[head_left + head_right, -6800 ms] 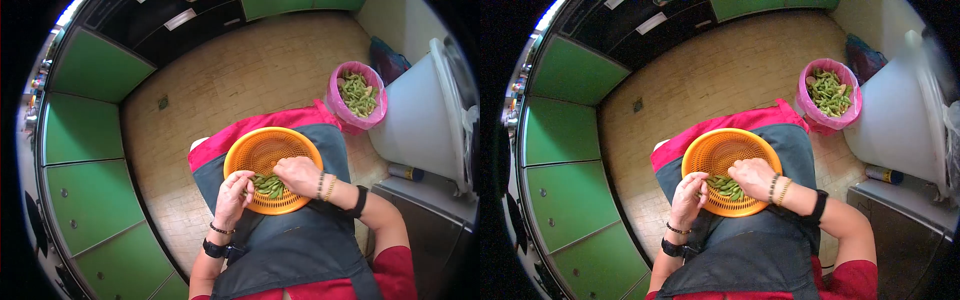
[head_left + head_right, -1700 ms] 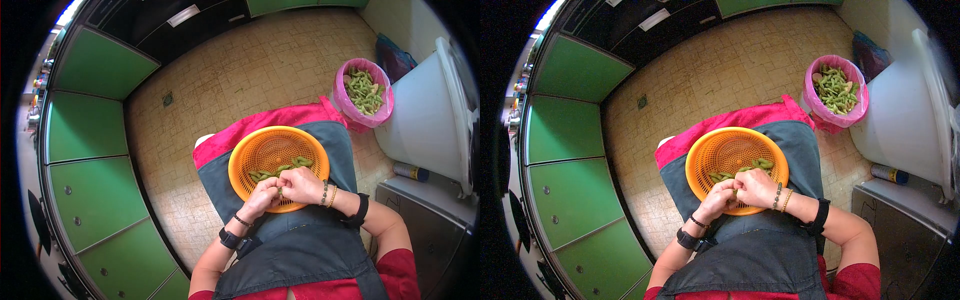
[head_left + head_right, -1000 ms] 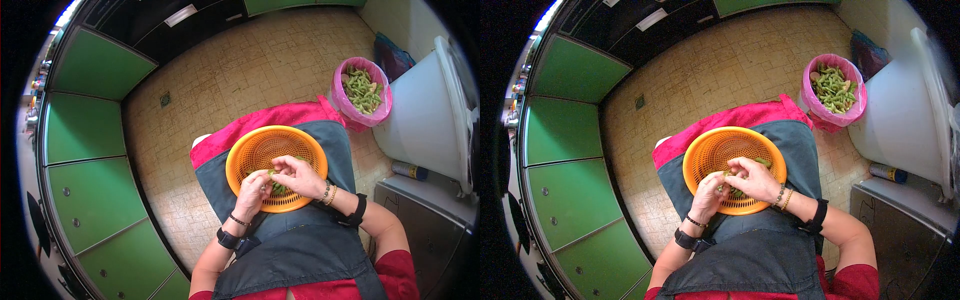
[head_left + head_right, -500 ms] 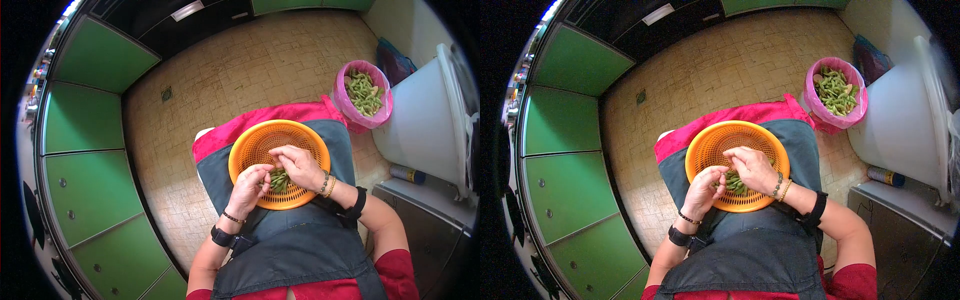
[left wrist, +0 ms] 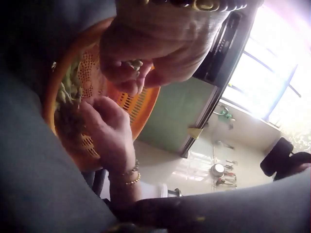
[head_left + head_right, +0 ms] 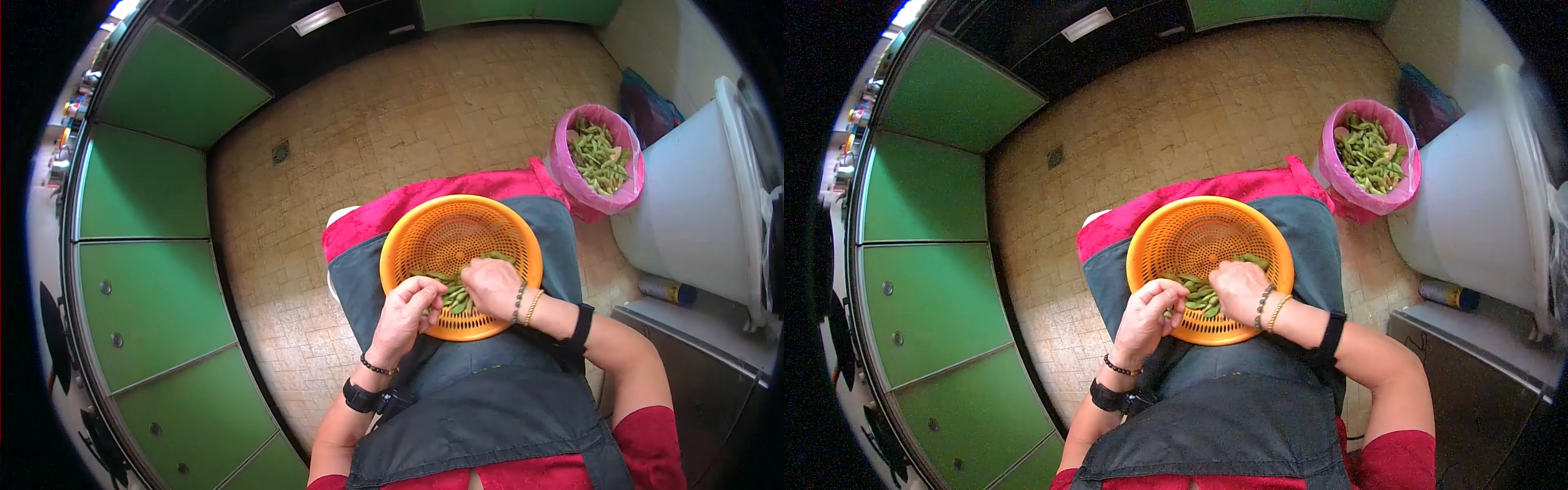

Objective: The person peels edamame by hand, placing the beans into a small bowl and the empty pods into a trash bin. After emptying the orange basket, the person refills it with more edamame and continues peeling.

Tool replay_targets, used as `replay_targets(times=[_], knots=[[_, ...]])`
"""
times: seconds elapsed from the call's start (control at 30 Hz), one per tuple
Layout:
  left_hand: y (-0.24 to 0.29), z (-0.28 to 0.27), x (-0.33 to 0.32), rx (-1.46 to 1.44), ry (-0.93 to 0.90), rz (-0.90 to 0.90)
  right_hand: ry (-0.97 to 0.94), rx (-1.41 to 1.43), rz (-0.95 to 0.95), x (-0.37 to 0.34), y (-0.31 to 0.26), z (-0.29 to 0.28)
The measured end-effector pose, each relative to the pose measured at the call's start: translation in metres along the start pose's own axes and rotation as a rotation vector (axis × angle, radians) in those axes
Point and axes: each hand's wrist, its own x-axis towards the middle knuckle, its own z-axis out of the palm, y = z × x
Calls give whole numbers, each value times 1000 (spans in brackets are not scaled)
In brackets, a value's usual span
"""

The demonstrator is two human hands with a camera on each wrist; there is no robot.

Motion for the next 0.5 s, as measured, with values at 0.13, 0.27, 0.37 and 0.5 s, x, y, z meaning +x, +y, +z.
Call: replay_targets(times=[0.13,0.27,0.37,0.5], knots=[[0,4,-1,87,43,7,49,50,6,-6,1,-13],[-3,1,-1,112,16,4,20,-83,-69,-4,-4,8],[-1,0,-3,110,3,11,13,-107,-61,4,-3,15],[-4,-1,-2,127,35,7,-48,-10,60,3,6,-1]])
